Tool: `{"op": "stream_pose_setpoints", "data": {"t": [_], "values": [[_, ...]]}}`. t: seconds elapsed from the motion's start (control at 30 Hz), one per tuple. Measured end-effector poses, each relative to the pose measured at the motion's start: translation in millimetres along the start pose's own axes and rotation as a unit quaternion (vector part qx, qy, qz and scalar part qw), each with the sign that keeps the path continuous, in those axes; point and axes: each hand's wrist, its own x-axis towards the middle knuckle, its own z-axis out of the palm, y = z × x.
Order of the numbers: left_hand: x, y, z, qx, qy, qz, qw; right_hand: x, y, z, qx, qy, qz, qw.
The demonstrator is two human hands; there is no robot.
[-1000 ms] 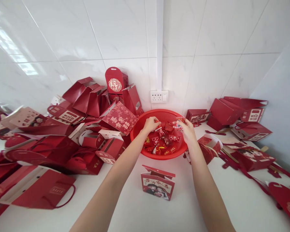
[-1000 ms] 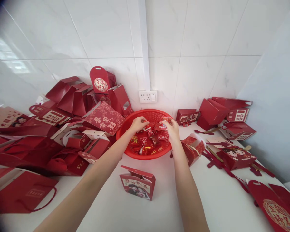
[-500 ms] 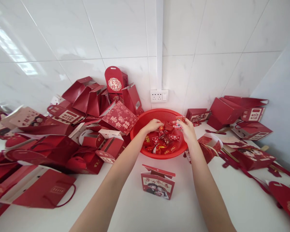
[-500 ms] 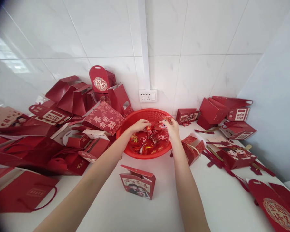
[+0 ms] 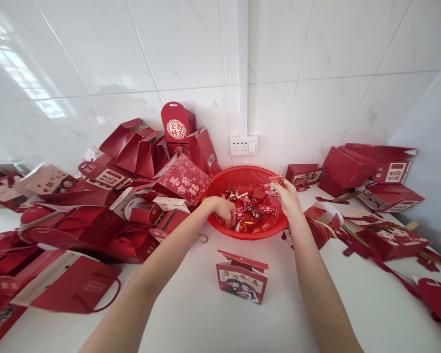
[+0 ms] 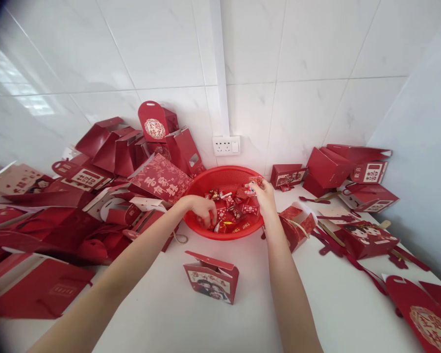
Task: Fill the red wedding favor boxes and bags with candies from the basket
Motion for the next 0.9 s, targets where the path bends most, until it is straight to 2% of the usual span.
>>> {"op": "stream_pose_setpoints", "data": {"t": [0.07, 0.23, 0.3, 0.37, 0.57, 0.77, 0.9], "values": [[-2.5, -4.4, 4.3, 0.031, 0.024, -0.013, 0.999, -0.5, -0.5, 0.4, -0.001, -0.001, 0.002, 1.0], [-3.3, -8.2, 0.3, 0.071, 0.195, 0.012, 0.978, -2.2, -1.6, 1.0, -0.005, -0.001, 0.003, 1.0], [-3.7, -8.5, -5.2, 0.076, 0.231, 0.019, 0.97, -2.5, -1.6, 0.9, -0.005, 0.0, 0.004, 1.0], [-4.9, -9.2, -10.5, 0.077, 0.243, 0.016, 0.967, -2.4, -1.5, 0.8, -0.004, -0.001, 0.004, 1.0], [-12.3, -13.2, -18.3, 0.08, 0.223, -0.013, 0.971, -1.5, -1.8, 0.7, -0.005, -0.005, 0.004, 1.0], [-11.7, -15.6, -14.0, 0.088, 0.121, -0.044, 0.988, -1.6, -2.0, 1.1, -0.009, -0.003, 0.004, 1.0], [-8.5, -8.0, -3.8, 0.074, 0.047, -0.042, 0.995, -1.4, -2.1, 0.8, -0.014, -0.006, 0.007, 1.0]]}}
